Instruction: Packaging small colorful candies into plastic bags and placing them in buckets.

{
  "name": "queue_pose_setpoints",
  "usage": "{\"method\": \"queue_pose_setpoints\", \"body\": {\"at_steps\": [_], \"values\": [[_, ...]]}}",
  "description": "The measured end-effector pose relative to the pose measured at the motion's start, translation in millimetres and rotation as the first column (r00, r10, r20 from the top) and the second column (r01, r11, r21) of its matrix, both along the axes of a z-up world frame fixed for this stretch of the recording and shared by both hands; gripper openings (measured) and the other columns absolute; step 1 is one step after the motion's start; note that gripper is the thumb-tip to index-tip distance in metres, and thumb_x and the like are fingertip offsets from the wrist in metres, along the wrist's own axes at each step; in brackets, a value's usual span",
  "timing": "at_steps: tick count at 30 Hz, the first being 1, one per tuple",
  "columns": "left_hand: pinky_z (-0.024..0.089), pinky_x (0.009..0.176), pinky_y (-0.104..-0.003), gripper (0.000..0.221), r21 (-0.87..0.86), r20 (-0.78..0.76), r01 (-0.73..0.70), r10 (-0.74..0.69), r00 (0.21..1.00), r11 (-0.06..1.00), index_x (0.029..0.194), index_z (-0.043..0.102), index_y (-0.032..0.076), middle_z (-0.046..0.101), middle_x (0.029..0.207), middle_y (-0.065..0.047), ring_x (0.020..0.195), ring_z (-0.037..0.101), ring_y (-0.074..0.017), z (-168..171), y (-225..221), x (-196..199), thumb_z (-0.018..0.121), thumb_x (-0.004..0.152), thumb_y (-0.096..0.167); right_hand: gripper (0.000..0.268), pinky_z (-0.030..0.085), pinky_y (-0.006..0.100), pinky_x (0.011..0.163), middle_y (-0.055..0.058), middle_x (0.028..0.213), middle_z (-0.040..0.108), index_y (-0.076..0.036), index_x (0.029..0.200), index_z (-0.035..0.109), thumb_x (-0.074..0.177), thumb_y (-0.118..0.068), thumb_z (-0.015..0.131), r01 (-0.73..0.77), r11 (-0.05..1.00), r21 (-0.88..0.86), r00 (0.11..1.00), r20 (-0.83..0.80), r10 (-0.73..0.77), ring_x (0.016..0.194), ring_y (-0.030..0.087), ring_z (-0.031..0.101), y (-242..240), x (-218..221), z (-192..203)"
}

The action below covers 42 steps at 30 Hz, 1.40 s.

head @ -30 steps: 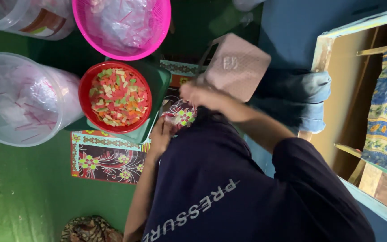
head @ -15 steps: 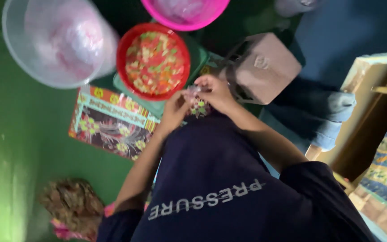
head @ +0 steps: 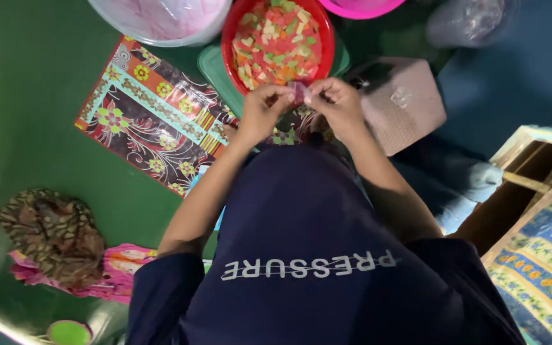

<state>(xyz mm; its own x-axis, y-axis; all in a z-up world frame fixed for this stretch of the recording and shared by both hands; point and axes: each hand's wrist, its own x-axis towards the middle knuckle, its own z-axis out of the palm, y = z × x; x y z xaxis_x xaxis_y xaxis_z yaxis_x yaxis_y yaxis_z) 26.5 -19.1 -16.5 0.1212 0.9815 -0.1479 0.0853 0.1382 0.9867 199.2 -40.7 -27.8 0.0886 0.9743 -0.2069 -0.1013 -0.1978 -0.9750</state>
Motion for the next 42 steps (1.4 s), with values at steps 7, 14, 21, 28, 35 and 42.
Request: {"method": "queue_pose_setpoints", "body": {"at_steps": [7,14,21,28,35,42], "values": [[0.047,0.050,-0.018,0.007,-0.132,0.073,0.028,-0.019,0.997,0.991,0.084,0.070,0.009,0.063,0.061,0.000,0.051,0.060,-0.0079,-25.1,-4.7,-18.9,0.071,0.077,0.007,0.033,0.057,0.033,0.082,0.008,0.104,0.056,-0.005,0.105,0.048,0.080,0.007,0.066,0.135,0.980,-0.149,0.943,-0.285,-0.173,0.093,0.024,0.066,8.8,-14.2,-23.8],[0.049,0.052,-0.030,0.004,-0.160,-0.108,-0.027,0.010,0.994,0.987,0.076,0.073,0.015,0.065,0.063,-0.005,0.057,0.062,-0.0159,-23.7,-4.1,-36.8,0.070,0.074,0.013,0.023,0.050,0.028,0.063,0.002,0.072,0.065,-0.015,0.084,0.066,0.072,-0.025,0.083,0.049,0.998,0.032,0.777,0.627,-0.058,0.069,0.018,0.066,8.6,-24.4,8.1],[0.052,0.059,-0.039,0.006,-0.038,-0.251,0.052,-0.060,0.966,0.998,0.076,0.071,0.011,0.068,0.069,-0.011,0.070,0.066,-0.0343,0.4,-2.7,-28.0,0.069,0.073,0.015,0.021,0.054,0.027,0.067,0.001,0.082,0.069,-0.021,0.091,0.071,0.077,-0.035,0.078,-0.168,0.968,-0.185,0.788,0.566,0.245,0.076,0.015,0.068,8.8,-42.3,5.5],[0.050,0.062,-0.038,0.013,-0.214,-0.175,-0.041,0.003,0.985,0.976,0.084,0.065,0.013,0.067,0.070,-0.010,0.070,0.065,-0.0282,-29.4,-0.7,-14.1,0.067,0.072,0.016,0.011,0.054,0.034,0.061,0.004,0.068,0.068,-0.018,0.083,0.073,0.072,-0.018,0.074,-0.161,0.987,-0.025,0.574,0.811,0.114,0.069,0.023,0.067,11.4,-32.7,3.5],[0.054,0.061,-0.044,0.019,0.256,-0.738,0.439,-0.118,0.664,0.861,0.100,0.060,0.014,0.061,0.089,-0.015,0.077,0.066,-0.0348,12.8,-15.4,-17.0,0.051,0.083,0.012,0.017,0.054,0.041,0.065,0.003,0.065,0.066,-0.023,0.084,0.071,0.067,-0.022,0.074,-0.284,0.953,-0.110,0.468,0.851,0.238,0.072,0.027,0.066,26.4,-15.1,-13.3],[0.056,0.063,-0.038,0.034,0.302,-0.900,0.668,-0.028,0.435,0.680,0.114,0.061,0.010,0.059,0.101,-0.018,0.091,0.062,-0.0370,15.9,-11.5,-44.7,0.056,0.082,0.020,0.013,0.048,0.040,0.059,0.016,0.066,0.063,-0.012,0.082,0.069,0.072,-0.019,0.073,-0.595,0.788,-0.158,0.502,0.694,0.517,0.069,0.033,0.063,58.7,-2.5,-0.6]]}}
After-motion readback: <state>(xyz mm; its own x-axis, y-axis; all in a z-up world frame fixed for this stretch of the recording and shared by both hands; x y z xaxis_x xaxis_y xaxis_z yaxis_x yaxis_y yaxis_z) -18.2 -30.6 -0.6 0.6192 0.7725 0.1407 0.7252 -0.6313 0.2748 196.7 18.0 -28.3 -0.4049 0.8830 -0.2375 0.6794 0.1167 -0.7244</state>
